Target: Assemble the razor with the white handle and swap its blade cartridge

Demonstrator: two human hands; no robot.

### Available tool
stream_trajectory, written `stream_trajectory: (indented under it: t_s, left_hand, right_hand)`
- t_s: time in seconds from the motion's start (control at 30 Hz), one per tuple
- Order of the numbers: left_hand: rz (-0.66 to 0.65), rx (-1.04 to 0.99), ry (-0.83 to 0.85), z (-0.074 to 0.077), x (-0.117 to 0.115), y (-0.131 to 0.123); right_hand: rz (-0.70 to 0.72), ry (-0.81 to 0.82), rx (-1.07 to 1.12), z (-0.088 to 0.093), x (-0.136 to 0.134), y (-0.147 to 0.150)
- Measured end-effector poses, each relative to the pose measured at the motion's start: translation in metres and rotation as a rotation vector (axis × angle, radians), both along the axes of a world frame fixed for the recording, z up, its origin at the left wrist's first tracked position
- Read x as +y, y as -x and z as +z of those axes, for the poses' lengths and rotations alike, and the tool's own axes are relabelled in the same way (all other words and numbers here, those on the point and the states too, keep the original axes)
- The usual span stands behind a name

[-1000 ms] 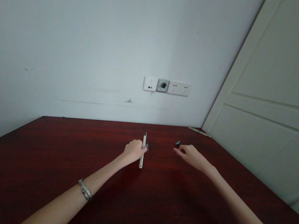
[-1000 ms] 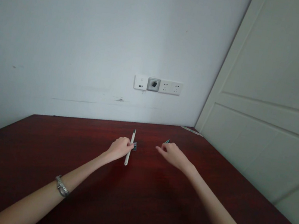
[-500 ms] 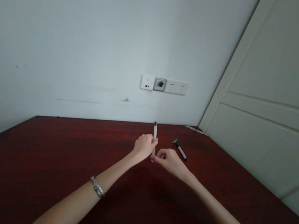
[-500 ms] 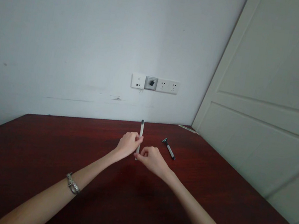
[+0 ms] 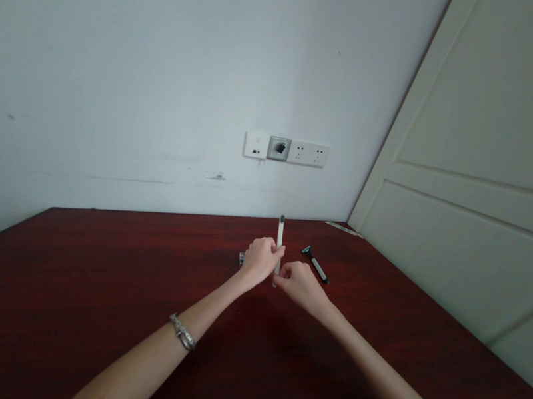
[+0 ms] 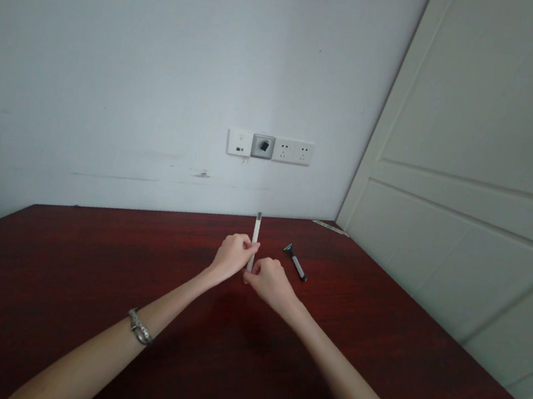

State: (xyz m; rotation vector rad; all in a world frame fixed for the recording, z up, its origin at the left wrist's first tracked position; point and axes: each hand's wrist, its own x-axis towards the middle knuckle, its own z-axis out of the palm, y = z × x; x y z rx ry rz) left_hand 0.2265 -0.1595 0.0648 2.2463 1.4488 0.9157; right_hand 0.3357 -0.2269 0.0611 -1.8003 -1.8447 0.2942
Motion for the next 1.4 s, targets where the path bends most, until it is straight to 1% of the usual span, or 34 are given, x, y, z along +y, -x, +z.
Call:
stream_trajectory:
  t_s: [0.13, 0.3, 0.43, 0.5, 0.63, 0.77, 0.83, 0.93, 1.0, 1.1, 1.27, 1.4]
  left_hand:
    - [-0.019, -0.069, 0.035, -0.005, 0.005, -0.004]
    - [-0.1, -0.127, 0.045, -0.008, 0.01, -0.012]
    - [-0.165, -0.154, 0.046, -0.008, 0.013, -0.016]
    - [-0.174, -0.152, 0.044, -0.007, 0.015, -0.014]
    - [-0.151, -0.134, 0.054, -0.006, 0.022, 0.0]
    - [-0.092, -0.076, 0.072, -0.003, 0.037, 0.02]
    - [-0.067, -0.03, 0.062, -0.003, 0.045, 0.031]
    - [-0.076, 0.034, 0.019, -0.006, 0.057, 0.046]
    - [-0.115, 0.069, 0.015, -0.008, 0.063, 0.055]
    - [-0.202, 0.13, 0.022, -0.013, 0.069, 0.063]
    - [-0.35, 0.265, 0.009, -0.023, 0.073, 0.07]
    - [-0.384, 0.355, -0.02, -0.03, 0.076, 0.074]
  right_hand:
    - [-0.007, -0.012, -0.082, -0.003, -0.001, -0.007]
    - [-0.029, -0.035, -0.179, -0.001, -0.005, -0.017]
    - [-0.032, -0.022, -0.173, 0.004, -0.009, -0.032]
    - [-0.039, -0.005, -0.154, 0.007, -0.011, -0.044]
    - [-0.099, 0.077, -0.113, 0.009, -0.013, -0.078]
    - [-0.179, 0.296, -0.038, 0.009, -0.013, -0.12]
    - [-0.19, 0.378, -0.046, 0.007, -0.01, -0.14]
    - [-0.149, 0.511, -0.058, 0.001, -0.006, -0.161]
    - [-0.115, 0.582, -0.057, -0.004, -0.003, -0.169]
    - [-0.079, 0.632, -0.055, -0.01, 0.001, -0.174]
    - [-0.072, 0.64, -0.068, -0.014, 0.006, -0.175]
    - [-0.081, 0.657, -0.117, -0.013, 0.013, -0.175]
